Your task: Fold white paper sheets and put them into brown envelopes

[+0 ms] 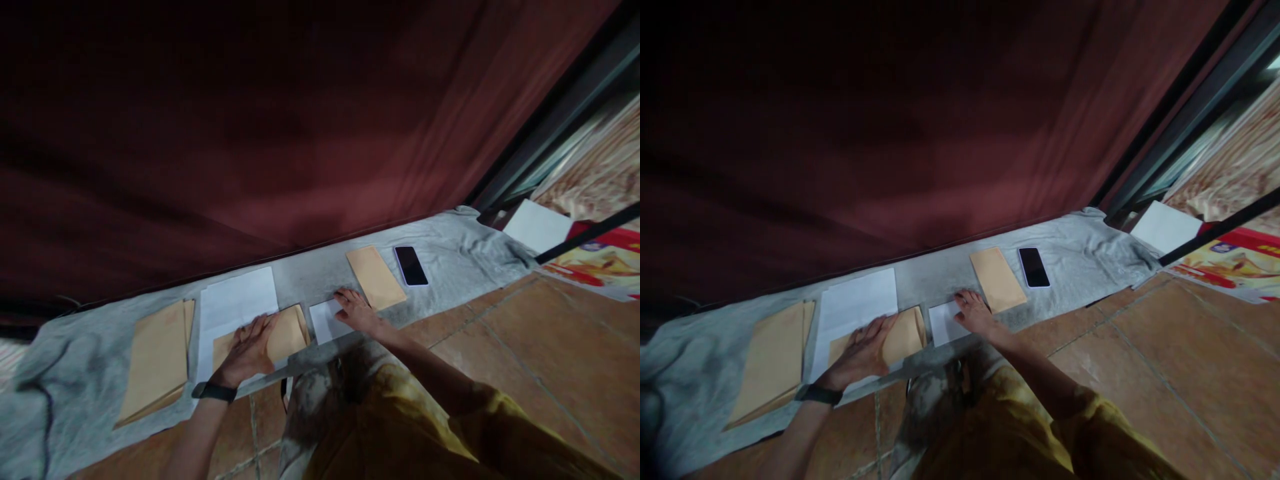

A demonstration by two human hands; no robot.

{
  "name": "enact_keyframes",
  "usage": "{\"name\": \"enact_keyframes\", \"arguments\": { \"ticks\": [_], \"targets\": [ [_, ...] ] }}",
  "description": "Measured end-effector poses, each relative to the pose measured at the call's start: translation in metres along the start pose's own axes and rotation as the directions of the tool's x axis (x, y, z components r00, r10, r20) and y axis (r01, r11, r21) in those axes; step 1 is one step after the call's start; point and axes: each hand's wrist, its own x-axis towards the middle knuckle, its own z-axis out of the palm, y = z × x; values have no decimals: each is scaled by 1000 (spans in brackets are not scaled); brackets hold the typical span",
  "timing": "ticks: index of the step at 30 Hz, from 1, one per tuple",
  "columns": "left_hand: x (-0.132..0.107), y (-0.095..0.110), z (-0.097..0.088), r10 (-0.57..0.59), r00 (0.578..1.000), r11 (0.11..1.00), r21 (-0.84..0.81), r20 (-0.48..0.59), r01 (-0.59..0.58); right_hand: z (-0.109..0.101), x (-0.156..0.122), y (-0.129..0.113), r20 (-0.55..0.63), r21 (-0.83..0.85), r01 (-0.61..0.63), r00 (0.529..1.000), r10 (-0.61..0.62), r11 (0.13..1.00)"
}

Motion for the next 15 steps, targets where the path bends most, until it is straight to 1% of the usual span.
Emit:
{"name": "enact_keyframes", "arguments": {
  "ticks": [3,7,9,10,11,13,15],
  "targets": [
    [1,1,3,-4,1000,1000,-22,-28,4,2,-7,-9,-52,-10,81,995,-82,997],
    [-1,-1,4,-4,1000,999,-36,-12,4,14,-24,-31,-74,13,257,964,-256,966],
    [-4,-5,4,6,1000,1000,-30,-23,-7,21,-34,-38,-82,9,281,957,-279,960],
    [-5,-7,5,17,999,999,-28,-46,-19,23,-39,-40,-91,8,277,957,-276,961],
    [-7,-8,6,33,996,999,-29,-87,-36,25,-44,-40,-101,9,266,959,-264,964],
    [-7,-1,13,74,971,995,-53,-227,-89,27,-50,-37,-130,16,222,967,-218,975],
    [-4,19,24,110,909,982,-100,-401,-163,27,-53,-32,-161,25,169,973,-163,985]
  ]
}}
